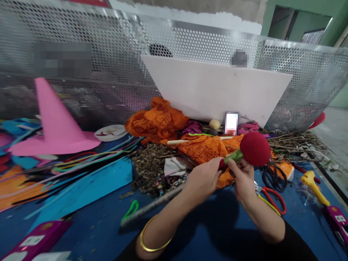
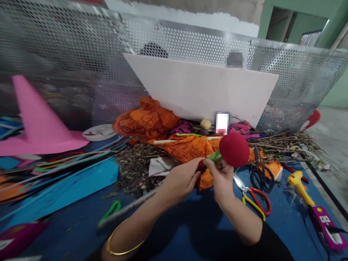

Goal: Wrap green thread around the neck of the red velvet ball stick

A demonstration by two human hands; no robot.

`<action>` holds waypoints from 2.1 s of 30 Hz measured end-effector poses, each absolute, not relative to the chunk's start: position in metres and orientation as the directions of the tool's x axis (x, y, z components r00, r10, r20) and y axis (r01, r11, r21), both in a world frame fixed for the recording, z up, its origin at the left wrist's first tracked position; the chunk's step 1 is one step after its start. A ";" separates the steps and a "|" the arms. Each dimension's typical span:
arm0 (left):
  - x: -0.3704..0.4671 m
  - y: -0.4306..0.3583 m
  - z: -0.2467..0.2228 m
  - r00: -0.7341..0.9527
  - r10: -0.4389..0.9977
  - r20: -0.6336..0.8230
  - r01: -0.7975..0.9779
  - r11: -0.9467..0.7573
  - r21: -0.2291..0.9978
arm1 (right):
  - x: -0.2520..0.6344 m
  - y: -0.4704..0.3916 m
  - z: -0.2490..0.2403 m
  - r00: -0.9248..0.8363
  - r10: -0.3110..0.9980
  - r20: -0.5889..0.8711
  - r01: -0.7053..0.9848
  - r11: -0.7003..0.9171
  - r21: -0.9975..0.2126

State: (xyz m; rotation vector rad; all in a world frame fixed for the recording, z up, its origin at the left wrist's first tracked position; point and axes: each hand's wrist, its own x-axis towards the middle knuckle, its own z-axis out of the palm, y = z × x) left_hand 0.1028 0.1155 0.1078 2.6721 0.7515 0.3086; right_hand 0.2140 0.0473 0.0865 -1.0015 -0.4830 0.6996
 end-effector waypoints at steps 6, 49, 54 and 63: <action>0.089 0.126 0.119 0.801 0.579 0.154 0.344 -0.655 0.673 | 0.217 0.046 0.089 0.565 0.815 0.128 -0.215 0.296 -0.931; 0.080 0.138 0.129 0.721 0.675 0.156 0.222 -0.439 0.870 | 0.310 0.034 0.090 0.528 0.673 0.517 0.838 -0.316 -0.445; 0.079 0.136 0.129 0.772 0.629 0.098 0.156 -0.336 0.929 | 0.250 0.044 0.089 0.122 0.903 0.412 0.493 0.305 -0.815; 0.068 0.149 0.129 0.823 0.551 -0.139 0.110 0.085 0.990 | 0.225 0.026 0.097 0.320 0.774 0.546 0.293 0.468 -0.834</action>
